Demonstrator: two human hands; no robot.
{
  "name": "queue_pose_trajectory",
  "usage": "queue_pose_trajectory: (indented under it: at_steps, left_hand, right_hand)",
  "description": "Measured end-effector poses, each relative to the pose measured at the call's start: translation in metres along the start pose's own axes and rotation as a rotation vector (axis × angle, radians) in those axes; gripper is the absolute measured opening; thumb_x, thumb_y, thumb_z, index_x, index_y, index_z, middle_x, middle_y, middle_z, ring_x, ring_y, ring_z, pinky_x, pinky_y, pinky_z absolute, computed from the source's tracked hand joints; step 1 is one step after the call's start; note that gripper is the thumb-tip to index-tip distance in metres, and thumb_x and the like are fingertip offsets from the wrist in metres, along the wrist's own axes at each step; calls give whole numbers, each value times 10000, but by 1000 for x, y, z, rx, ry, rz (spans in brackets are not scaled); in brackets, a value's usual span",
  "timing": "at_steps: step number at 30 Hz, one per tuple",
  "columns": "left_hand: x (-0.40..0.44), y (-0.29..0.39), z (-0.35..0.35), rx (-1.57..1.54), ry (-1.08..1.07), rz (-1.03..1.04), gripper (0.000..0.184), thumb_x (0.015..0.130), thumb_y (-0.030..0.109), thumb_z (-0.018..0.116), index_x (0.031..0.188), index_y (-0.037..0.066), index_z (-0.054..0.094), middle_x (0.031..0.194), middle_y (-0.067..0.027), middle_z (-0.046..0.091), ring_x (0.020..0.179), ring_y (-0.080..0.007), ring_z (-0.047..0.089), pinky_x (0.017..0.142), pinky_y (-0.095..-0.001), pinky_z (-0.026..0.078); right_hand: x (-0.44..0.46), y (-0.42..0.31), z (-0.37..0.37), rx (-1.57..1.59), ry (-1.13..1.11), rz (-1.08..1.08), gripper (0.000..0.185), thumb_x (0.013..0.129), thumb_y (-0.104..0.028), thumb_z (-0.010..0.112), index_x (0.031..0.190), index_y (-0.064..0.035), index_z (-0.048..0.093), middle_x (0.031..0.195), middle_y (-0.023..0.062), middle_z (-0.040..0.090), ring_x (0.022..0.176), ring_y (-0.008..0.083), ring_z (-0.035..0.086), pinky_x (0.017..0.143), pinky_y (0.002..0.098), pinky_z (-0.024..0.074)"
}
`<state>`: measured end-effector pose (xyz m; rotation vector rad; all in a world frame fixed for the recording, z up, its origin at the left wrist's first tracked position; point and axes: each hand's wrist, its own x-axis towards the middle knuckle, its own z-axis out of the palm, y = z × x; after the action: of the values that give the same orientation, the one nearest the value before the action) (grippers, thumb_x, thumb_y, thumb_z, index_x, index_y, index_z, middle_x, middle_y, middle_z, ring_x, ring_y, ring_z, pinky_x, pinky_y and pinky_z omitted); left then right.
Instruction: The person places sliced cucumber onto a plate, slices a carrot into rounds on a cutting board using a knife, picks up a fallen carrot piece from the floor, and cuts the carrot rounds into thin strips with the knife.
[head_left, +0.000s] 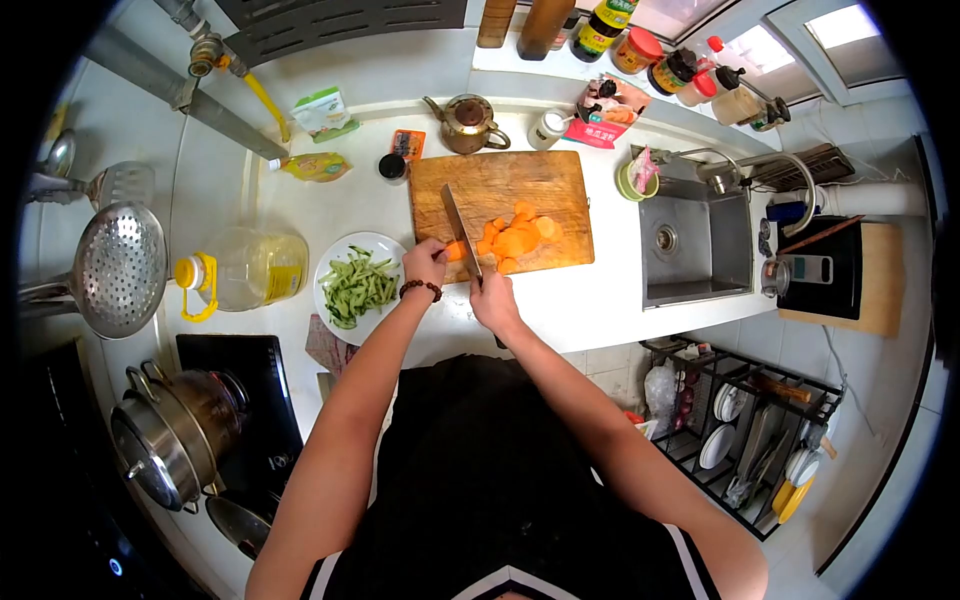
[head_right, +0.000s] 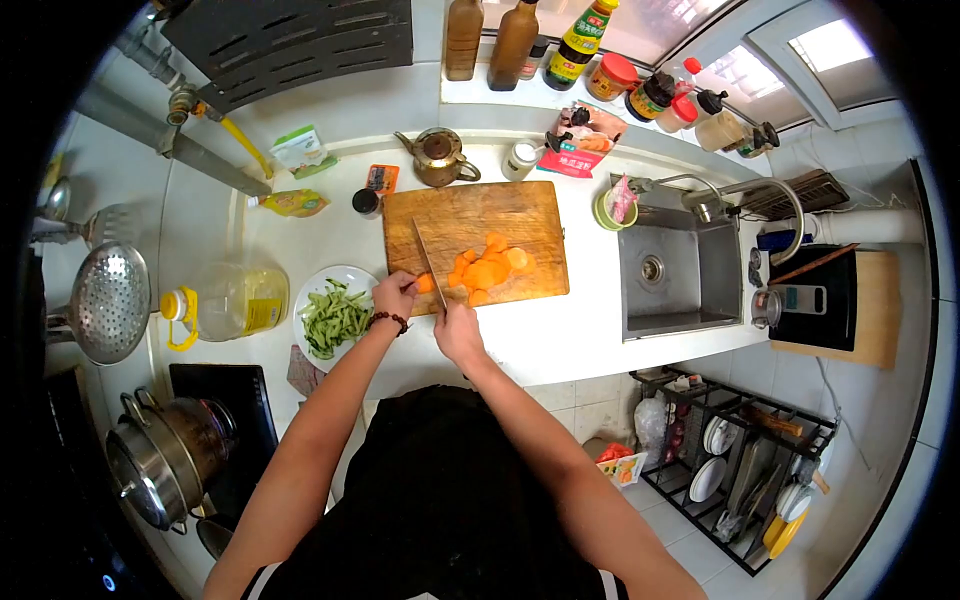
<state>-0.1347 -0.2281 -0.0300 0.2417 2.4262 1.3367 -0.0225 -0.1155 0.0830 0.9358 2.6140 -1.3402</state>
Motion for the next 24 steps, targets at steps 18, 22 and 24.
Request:
queue_pose_trajectory:
  at_steps: [18, 22, 24]
  left_hand:
    - [-1, 16, -7, -1, 3, -22, 166, 857, -84, 633, 973, -37, 743, 813, -129, 755, 683, -153, 709, 635, -295, 595]
    - [-1, 4, -1, -19, 4, -37, 152, 863, -73, 648, 975, -36, 745, 815, -112, 756, 692, -147, 709, 648, -295, 596]
    - [-6, 2, 0, -18, 20, -40, 150, 866, -69, 656, 982, -34, 746, 823, -107, 757, 698, -145, 711, 653, -297, 597]
  right_hand:
    - [20, 26, 12, -37, -69, -56, 200, 874, -63, 594, 795, 114, 647, 785, 368, 622, 800, 529, 644, 724, 559, 542]
    - [26, 45, 31, -67, -65, -53, 217, 870, -83, 604, 794, 114, 650, 798, 359, 635, 804, 528, 649, 738, 557, 544]
    - [26, 51, 34, -61, -42, -74, 224, 868, -93, 607, 798, 114, 653, 802, 356, 640, 812, 528, 650, 749, 558, 542]
